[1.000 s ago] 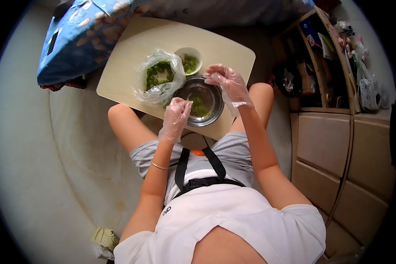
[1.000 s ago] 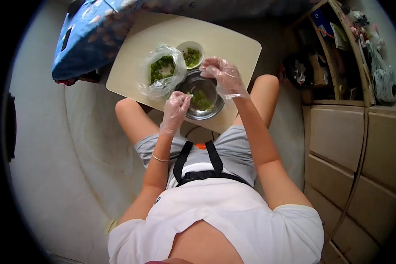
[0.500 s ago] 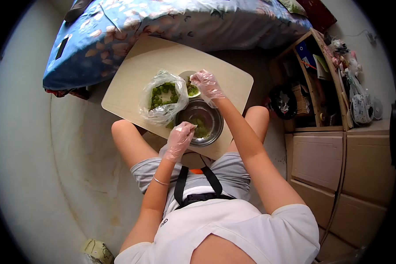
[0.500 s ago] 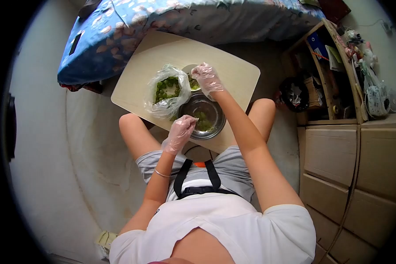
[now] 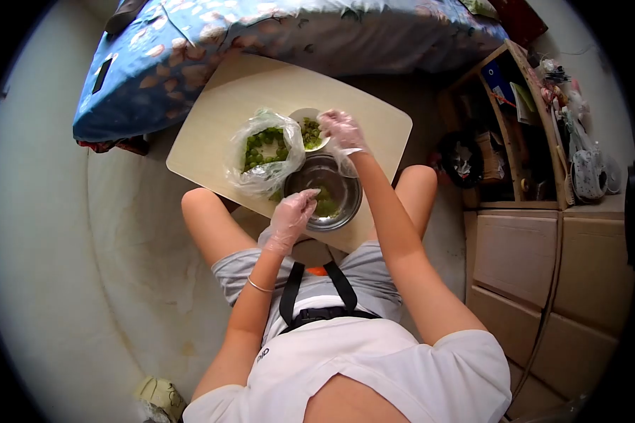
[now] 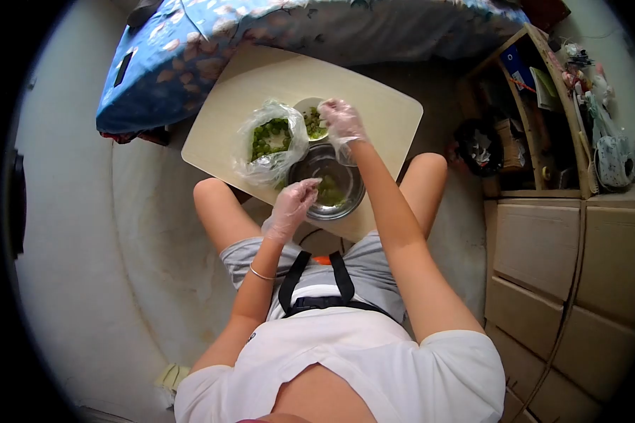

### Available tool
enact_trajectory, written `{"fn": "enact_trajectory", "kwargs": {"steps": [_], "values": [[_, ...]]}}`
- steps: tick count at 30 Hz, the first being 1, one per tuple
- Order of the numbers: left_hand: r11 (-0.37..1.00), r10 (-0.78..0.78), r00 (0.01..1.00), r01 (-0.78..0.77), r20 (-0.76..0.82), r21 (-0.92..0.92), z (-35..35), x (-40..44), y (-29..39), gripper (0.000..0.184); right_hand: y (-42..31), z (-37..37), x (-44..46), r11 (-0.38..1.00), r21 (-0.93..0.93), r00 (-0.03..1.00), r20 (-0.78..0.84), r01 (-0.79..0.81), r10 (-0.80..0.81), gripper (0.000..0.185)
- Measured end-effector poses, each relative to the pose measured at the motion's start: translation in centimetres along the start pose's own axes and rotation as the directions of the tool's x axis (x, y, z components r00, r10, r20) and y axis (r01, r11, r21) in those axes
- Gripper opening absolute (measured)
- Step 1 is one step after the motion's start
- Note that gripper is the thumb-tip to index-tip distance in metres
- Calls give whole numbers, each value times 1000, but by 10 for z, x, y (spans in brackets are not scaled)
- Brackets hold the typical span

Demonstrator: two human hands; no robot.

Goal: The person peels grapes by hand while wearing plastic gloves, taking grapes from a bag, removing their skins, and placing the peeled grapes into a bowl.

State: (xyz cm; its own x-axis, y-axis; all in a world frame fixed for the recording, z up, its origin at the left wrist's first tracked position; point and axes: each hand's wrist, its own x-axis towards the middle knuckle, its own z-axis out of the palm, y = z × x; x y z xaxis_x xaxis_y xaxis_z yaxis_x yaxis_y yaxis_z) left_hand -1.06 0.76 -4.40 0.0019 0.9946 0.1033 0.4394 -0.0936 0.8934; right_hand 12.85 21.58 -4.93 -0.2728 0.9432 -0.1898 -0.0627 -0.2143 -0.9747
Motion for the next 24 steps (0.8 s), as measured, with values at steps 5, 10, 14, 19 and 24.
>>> {"fn": "enact_trajectory", "kwargs": {"steps": [5,10,14,19,24], "values": [[958,-282,944,267,-168,-109,-44,24,-7,20,-25,-12,-54,905,422,998,13,-57,57,28],[842,237,926,-45,-294,537,-84,75,-32,12,-28,-17,-116,586,754,954,255,-298,156,44],[372,-68,995,-39,69,927,-75,107,-107,17,-22,-15,-148,428,839,934,355,-337,41,49],[386,-303,939,-37,165,922,-67,128,-125,18,-40,-12,-171,536,781,943,314,-321,107,53],[468,-241,969,64,58,882,-65,133,-139,21,-33,-11,-174,546,753,926,353,-367,135,54]]}}
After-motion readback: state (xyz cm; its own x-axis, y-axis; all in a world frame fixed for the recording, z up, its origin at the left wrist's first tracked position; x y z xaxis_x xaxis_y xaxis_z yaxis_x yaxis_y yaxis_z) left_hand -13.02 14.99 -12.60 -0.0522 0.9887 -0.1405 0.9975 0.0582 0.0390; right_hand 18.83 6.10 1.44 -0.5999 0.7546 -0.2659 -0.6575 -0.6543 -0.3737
